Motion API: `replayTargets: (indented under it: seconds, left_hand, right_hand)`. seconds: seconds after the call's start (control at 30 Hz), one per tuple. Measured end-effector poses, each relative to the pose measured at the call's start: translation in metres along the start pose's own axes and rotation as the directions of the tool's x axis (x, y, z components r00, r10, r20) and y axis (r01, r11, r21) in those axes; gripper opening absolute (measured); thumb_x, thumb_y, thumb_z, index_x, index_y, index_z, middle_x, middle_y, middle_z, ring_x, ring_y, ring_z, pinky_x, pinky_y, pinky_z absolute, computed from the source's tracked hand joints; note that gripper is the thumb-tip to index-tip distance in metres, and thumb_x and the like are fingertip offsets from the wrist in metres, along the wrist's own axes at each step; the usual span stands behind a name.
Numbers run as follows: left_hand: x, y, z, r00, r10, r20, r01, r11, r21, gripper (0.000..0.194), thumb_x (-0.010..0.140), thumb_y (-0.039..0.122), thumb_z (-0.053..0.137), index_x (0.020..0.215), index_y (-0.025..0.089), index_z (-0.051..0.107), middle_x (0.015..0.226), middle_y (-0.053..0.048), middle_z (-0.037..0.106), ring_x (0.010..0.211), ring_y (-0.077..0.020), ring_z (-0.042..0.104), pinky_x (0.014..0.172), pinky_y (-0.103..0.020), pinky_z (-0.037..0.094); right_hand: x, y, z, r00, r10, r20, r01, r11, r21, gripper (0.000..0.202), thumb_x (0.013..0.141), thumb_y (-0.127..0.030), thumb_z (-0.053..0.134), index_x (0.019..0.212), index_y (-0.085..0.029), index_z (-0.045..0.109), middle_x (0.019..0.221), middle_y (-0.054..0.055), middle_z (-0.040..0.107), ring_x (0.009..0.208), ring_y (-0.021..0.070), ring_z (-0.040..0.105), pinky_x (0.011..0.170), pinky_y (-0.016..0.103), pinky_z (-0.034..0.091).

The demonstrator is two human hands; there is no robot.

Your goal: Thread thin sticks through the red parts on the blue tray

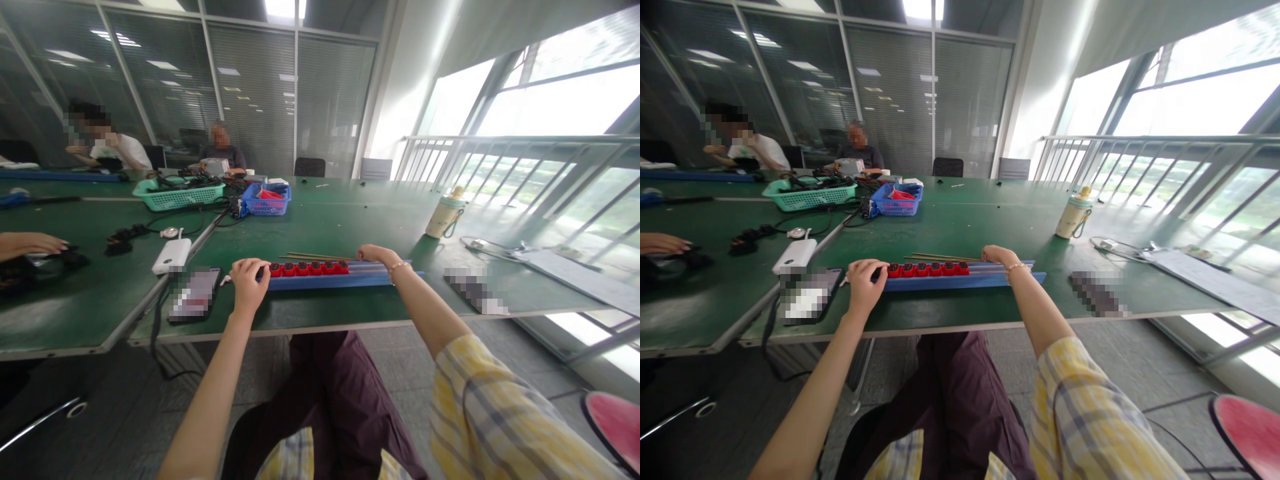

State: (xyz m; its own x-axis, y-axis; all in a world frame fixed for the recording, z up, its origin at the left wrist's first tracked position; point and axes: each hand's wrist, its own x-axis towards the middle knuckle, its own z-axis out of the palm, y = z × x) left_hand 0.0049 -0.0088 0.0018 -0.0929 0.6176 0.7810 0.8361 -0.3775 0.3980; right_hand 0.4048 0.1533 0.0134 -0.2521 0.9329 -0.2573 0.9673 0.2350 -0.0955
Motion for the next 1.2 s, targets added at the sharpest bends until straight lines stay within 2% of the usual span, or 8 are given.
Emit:
replayTargets:
  seconds: [0.23, 0.37, 0.57, 0.67, 0.8, 0.93, 1.1, 1.2]
  left_hand:
    - [0.0, 0.001, 0.0, 1.0, -0.006, 0.003, 0.006, 1.0, -0.005, 0.022, 0.092, 0.033, 0.053, 0.089, 0.024, 0.073, 0.096, -0.006, 0.071, 0.103, -0.0262, 0.053, 0.095, -0.044, 0.04]
    - [0.0, 0.0, 0.001, 1.0, 0.005, -0.008, -0.005, 1.0, -0.005, 0.021, 0.091, 0.033, 0.054, 0.089, 0.024, 0.073, 0.096, -0.006, 0.071, 0.104, -0.0265, 0.053, 0.095, -0.044, 0.039]
    - [0.0, -0.002, 0.002, 1.0, 0.017, -0.017, -0.017, 1.0, -0.006, 0.021, 0.091, 0.031, 0.054, 0.088, 0.024, 0.073, 0.096, -0.006, 0.071, 0.103, -0.0263, 0.054, 0.094, -0.043, 0.04]
    - [0.0, -0.002, 0.002, 0.999, 0.024, -0.022, -0.024, 1.0, -0.008, 0.021, 0.091, 0.031, 0.054, 0.088, 0.024, 0.073, 0.095, -0.005, 0.071, 0.102, -0.0259, 0.054, 0.094, -0.043, 0.04]
    - [0.0, -0.002, 0.002, 0.999, 0.029, -0.026, -0.029, 1.0, -0.003, 0.021, 0.091, 0.031, 0.054, 0.088, 0.024, 0.074, 0.095, -0.005, 0.072, 0.102, -0.0259, 0.054, 0.094, -0.042, 0.041]
    - [0.001, -0.001, 0.002, 0.999, 0.028, -0.019, -0.028, 1.0, 0.004, 0.021, 0.091, 0.031, 0.054, 0.088, 0.024, 0.074, 0.095, -0.005, 0.071, 0.103, -0.0266, 0.053, 0.094, -0.042, 0.041]
    - [0.001, -0.001, 0.002, 0.999, 0.028, -0.022, -0.028, 1.0, -0.007, 0.022, 0.091, 0.032, 0.053, 0.088, 0.024, 0.074, 0.095, -0.006, 0.071, 0.102, -0.0263, 0.054, 0.095, -0.043, 0.04]
    - [0.001, -0.002, 0.002, 0.999, 0.032, -0.028, -0.033, 0.999, -0.012, 0.022, 0.091, 0.033, 0.053, 0.088, 0.024, 0.073, 0.095, -0.006, 0.071, 0.101, -0.0261, 0.054, 0.095, -0.043, 0.04]
  right_hand:
    - [0.004, 0.003, 0.001, 1.0, 0.0, -0.021, 0.001, 0.999, 0.034, 0.025, 0.076, -0.012, 0.065, 0.096, -0.018, 0.078, 0.098, 0.006, 0.078, 0.085, 0.0175, 0.069, 0.073, 0.023, 0.05]
    - [0.006, 0.007, 0.006, 0.997, -0.018, -0.079, 0.023, 0.997, 0.068, 0.018, 0.077, -0.009, 0.064, 0.088, -0.015, 0.076, 0.092, 0.008, 0.077, 0.081, 0.0181, 0.067, 0.071, 0.025, 0.049]
    - [0.005, 0.011, 0.013, 0.975, -0.056, -0.216, 0.085, 0.988, 0.127, 0.027, 0.083, -0.009, 0.055, 0.105, -0.015, 0.07, 0.085, 0.007, 0.074, 0.073, 0.0157, 0.063, 0.069, 0.025, 0.046]
    - [0.001, 0.011, 0.016, 0.96, -0.09, -0.265, 0.133, 0.98, 0.147, 0.028, 0.084, -0.011, 0.055, 0.106, -0.019, 0.07, 0.077, 0.003, 0.072, 0.068, 0.0146, 0.06, 0.067, 0.025, 0.044]
    - [-0.006, 0.012, 0.022, 0.904, -0.125, -0.409, 0.234, 0.946, 0.226, 0.022, 0.086, -0.021, 0.057, 0.1, -0.021, 0.073, 0.069, 0.0, 0.068, 0.064, 0.0136, 0.056, 0.065, 0.024, 0.042]
    - [-0.012, 0.013, 0.028, 0.846, -0.087, -0.526, 0.291, 0.902, 0.319, 0.023, 0.086, -0.032, 0.058, 0.095, -0.021, 0.076, 0.067, 0.0, 0.068, 0.061, 0.0145, 0.057, 0.063, 0.025, 0.042]
    - [-0.017, 0.009, 0.029, 0.824, -0.015, -0.567, 0.218, 0.931, 0.293, 0.022, 0.087, -0.03, 0.057, 0.091, -0.021, 0.077, 0.074, 0.003, 0.073, 0.068, 0.0177, 0.061, 0.069, 0.028, 0.042]
    - [-0.023, 0.004, 0.026, 0.763, 0.026, -0.646, 0.133, 0.972, 0.196, 0.022, 0.091, -0.027, 0.053, 0.09, -0.022, 0.075, 0.083, 0.005, 0.075, 0.078, 0.0201, 0.064, 0.079, 0.031, 0.04]
